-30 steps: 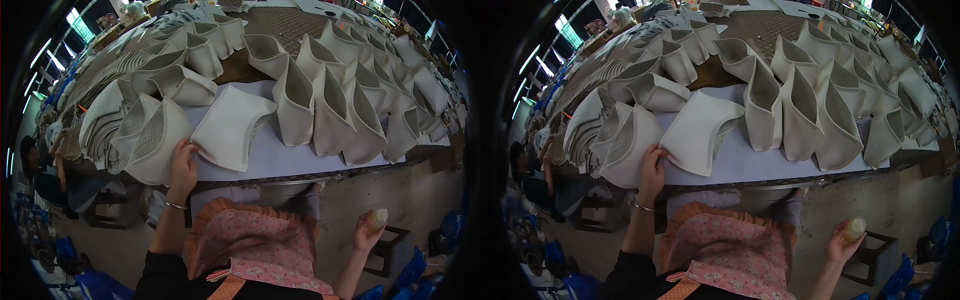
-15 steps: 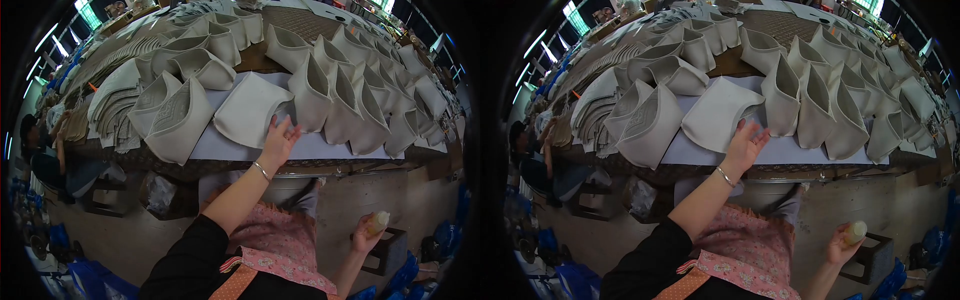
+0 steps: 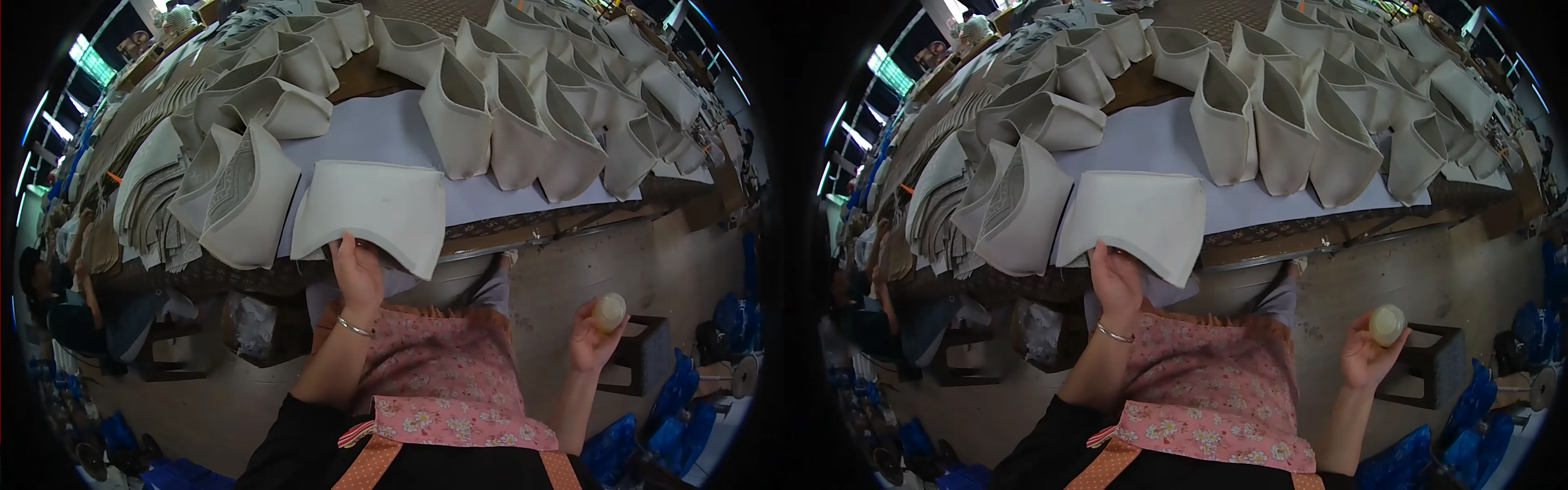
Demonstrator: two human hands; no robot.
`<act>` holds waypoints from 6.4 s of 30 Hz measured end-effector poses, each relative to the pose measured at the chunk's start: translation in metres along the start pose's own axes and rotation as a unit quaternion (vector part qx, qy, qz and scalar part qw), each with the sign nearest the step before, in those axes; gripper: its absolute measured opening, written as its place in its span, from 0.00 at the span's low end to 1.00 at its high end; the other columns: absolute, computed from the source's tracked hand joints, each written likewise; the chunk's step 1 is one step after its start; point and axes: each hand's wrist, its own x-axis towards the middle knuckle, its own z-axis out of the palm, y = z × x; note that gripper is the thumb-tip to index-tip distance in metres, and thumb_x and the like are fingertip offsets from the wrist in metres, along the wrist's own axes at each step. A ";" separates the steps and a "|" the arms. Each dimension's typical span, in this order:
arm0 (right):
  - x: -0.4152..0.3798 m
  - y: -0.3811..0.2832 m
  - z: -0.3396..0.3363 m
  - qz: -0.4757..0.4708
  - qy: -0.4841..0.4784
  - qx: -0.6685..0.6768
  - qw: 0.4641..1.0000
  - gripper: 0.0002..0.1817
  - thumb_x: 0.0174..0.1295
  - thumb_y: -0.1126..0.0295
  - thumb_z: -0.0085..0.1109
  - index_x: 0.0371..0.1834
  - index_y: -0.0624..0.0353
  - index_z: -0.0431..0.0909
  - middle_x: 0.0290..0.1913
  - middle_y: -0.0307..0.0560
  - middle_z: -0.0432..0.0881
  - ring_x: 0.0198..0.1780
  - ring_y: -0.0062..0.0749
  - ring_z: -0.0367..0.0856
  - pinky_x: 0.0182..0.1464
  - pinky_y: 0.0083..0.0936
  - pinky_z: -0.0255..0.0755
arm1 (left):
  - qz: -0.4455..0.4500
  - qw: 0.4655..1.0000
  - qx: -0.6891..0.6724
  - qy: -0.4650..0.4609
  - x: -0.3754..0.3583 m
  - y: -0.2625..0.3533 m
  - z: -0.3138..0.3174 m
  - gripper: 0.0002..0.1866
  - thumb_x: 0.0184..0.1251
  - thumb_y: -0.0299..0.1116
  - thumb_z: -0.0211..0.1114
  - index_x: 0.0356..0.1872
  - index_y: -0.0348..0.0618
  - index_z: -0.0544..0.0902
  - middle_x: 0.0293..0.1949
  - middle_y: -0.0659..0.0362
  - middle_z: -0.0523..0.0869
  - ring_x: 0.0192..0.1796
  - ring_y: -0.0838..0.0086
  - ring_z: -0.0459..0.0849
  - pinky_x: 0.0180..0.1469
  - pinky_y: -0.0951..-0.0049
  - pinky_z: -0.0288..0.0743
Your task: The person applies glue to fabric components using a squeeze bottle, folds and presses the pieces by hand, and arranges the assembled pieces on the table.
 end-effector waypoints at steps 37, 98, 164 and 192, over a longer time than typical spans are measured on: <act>0.063 0.116 0.088 -0.213 -0.248 -0.571 0.753 0.44 0.45 0.44 0.65 0.59 0.60 0.59 0.54 0.43 0.69 0.56 0.32 0.69 0.57 0.33 0.65 | -0.412 0.874 -0.085 -0.241 -0.038 0.068 0.020 0.38 0.62 0.41 0.56 0.66 0.35 0.47 0.64 0.45 0.58 0.66 0.53 0.59 0.65 0.50 0.56; -0.015 0.134 0.056 0.088 -0.145 -0.527 0.833 0.40 0.53 0.40 0.55 0.62 0.55 0.57 0.56 0.46 0.68 0.57 0.38 0.69 0.59 0.38 0.64 | -0.415 0.882 -0.093 -0.203 -0.038 0.065 0.027 0.34 0.60 0.33 0.52 0.65 0.33 0.48 0.64 0.45 0.59 0.66 0.54 0.59 0.66 0.53 0.54; 0.009 0.092 0.137 -0.107 -0.273 -0.537 0.791 0.37 0.57 0.47 0.55 0.62 0.61 0.57 0.58 0.46 0.68 0.59 0.34 0.68 0.59 0.35 0.63 | 0.293 0.621 0.571 -0.450 -0.034 0.091 0.096 0.03 0.45 0.26 0.66 0.20 0.46 0.79 0.17 0.65 0.78 0.21 0.74 0.72 0.35 0.74 0.60; -0.030 0.076 0.119 -0.055 -0.254 -0.631 0.731 0.57 0.37 0.36 0.66 0.65 0.60 0.51 0.58 0.51 0.65 0.56 0.49 0.70 0.56 0.48 0.68 | 0.162 0.784 0.525 -0.291 -0.023 0.095 0.097 0.07 0.59 0.28 0.61 0.27 0.35 0.80 0.19 0.62 0.77 0.23 0.83 0.71 0.27 0.83 0.64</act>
